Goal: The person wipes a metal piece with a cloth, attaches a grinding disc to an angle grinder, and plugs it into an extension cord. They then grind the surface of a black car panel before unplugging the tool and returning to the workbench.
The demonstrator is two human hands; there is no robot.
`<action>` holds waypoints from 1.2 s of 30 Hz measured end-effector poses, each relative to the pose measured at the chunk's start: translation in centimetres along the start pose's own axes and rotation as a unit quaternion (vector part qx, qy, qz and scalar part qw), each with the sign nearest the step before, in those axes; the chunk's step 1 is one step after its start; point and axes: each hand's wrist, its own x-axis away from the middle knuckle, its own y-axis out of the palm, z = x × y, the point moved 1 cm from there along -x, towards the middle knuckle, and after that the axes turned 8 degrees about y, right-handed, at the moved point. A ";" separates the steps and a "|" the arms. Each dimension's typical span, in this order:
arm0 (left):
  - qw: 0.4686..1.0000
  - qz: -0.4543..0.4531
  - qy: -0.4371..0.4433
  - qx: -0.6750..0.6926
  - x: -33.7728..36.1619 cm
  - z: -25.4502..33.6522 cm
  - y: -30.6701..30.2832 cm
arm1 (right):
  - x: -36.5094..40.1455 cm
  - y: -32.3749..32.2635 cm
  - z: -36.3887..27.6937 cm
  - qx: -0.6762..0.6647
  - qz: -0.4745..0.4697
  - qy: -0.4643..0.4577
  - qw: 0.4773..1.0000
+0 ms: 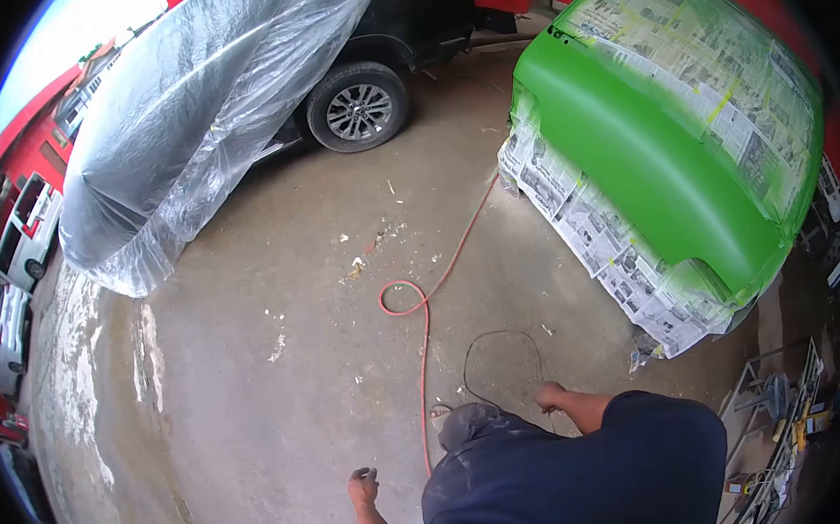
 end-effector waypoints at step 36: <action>0.963 -0.145 0.214 -0.080 -82.2 57.7 -14.6 | -24.8 -41.1 -40.8 -0.396 0.068 0.182 0.898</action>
